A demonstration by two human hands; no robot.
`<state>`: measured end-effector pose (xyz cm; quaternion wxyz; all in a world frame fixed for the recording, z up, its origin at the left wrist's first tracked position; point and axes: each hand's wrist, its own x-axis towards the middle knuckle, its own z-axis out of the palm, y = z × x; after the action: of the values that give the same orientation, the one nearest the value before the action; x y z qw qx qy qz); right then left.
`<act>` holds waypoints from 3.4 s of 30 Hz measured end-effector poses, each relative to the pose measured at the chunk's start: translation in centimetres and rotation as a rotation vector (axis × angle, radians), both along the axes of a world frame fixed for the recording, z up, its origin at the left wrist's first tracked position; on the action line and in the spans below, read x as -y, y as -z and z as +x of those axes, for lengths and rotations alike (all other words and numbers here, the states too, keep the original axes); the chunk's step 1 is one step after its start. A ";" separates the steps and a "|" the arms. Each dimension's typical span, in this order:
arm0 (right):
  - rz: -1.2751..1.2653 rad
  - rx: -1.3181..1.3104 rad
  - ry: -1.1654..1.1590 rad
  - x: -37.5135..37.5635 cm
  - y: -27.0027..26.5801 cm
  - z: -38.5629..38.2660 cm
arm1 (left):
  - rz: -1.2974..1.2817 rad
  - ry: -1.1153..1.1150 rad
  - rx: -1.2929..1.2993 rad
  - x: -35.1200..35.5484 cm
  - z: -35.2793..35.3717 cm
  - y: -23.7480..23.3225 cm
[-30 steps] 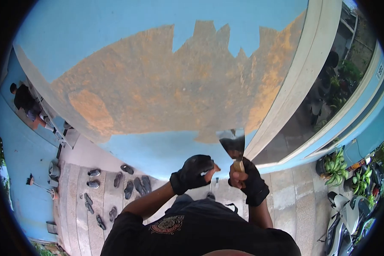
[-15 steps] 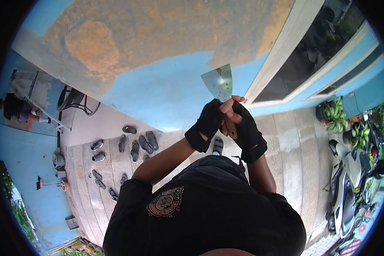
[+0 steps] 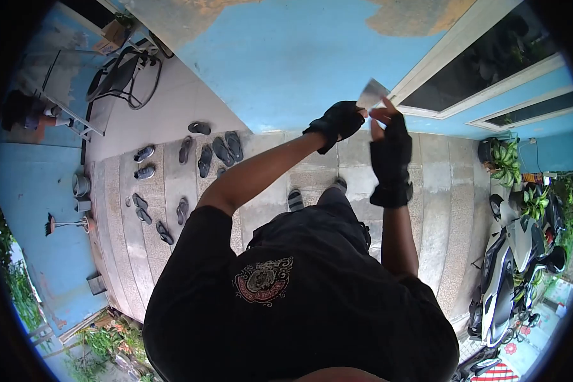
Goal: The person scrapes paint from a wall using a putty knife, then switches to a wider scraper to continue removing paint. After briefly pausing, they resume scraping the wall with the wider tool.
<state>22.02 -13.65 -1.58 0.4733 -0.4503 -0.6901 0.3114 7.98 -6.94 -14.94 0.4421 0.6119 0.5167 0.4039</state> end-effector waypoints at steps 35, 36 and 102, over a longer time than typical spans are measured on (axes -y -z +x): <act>0.238 0.003 -0.132 3.9 6.4 5.6 | -0.425 0.191 -0.473 -0.3 9.0 3.2; 0.228 -0.021 -0.194 4.3 7.5 4.9 | -0.375 0.155 -0.504 -0.3 9.1 4.5; 0.573 -0.871 -1.279 -9.2 -23.1 2.1 | 0.086 -0.222 0.420 -2.3 -5.2 -13.9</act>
<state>24.16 -4.40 21.55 0.5261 0.3289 -0.6206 0.4794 2.73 -4.66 -1.00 0.4662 0.4723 0.4598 0.5901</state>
